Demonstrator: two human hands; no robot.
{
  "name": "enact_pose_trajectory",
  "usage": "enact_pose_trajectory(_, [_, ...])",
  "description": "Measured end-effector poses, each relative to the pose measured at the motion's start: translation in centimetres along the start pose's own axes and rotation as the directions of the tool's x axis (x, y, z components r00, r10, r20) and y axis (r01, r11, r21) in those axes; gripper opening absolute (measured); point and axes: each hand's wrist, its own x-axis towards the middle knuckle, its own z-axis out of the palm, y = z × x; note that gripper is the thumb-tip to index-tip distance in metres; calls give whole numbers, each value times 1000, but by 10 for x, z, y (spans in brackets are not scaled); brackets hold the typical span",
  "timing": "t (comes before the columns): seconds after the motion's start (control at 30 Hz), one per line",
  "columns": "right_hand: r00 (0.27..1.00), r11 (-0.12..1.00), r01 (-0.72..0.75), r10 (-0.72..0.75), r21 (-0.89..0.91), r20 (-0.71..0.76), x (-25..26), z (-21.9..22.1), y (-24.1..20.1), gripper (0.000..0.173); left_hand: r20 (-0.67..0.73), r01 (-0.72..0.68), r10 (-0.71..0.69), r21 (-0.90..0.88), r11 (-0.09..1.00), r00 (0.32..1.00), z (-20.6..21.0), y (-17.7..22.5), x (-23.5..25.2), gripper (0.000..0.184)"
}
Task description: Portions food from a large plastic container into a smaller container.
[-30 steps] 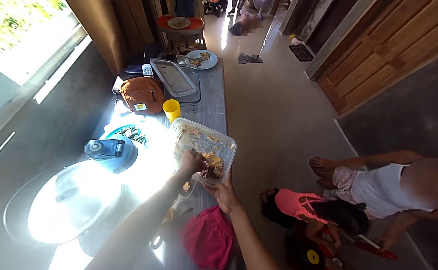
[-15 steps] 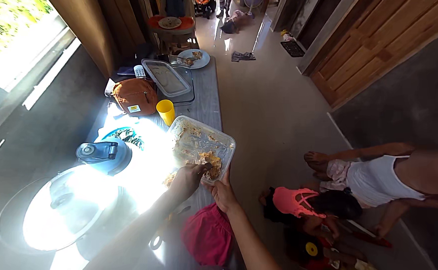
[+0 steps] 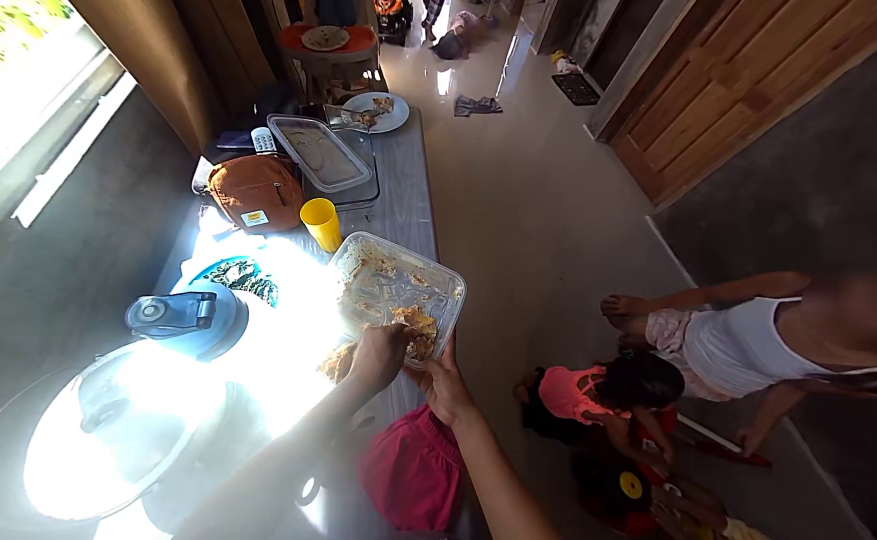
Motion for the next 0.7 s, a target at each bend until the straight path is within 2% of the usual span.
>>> enact_pose_trajectory(0.07, [1000, 1000, 5, -6, 9, 19, 1, -2, 0, 98, -35, 109, -115, -153, 982, 993, -5, -2, 3, 36])
enact_pose_trajectory(0.17, [999, 1000, 23, -23, -1, 31, 2, -3, 0, 98, -89, 226, -291, -435, 872, 953, -11, -6, 3, 36])
enact_pose_trajectory(0.3, [999, 1000, 21, -20, -15, 27, 1, -2, 1, 98, -227, 181, -398, -625, 760, 889, -19, -10, -11, 35])
enact_pose_trajectory(0.37, [1000, 1000, 15, -15, -18, 8, 0, 0, 0, 98, -326, 96, -381, -637, 765, 865, -28, -8, -29, 33])
enact_pose_trajectory(0.5, [1000, 1000, 20, -20, -2, -6, 5, 3, -6, 96, -544, -87, -267, -538, 838, 796, -37, -16, -75, 30])
enact_pose_trajectory(0.63, [999, 1000, 13, -13, 12, -34, 11, 6, -13, 93, -644, -30, -247, -387, 921, 724, -36, -28, -108, 32])
enact_pose_trajectory(0.7, [999, 1000, 6, -6, 15, -37, 13, 8, -13, 91, -647, 48, -249, -312, 949, 720, -29, -35, -113, 34])
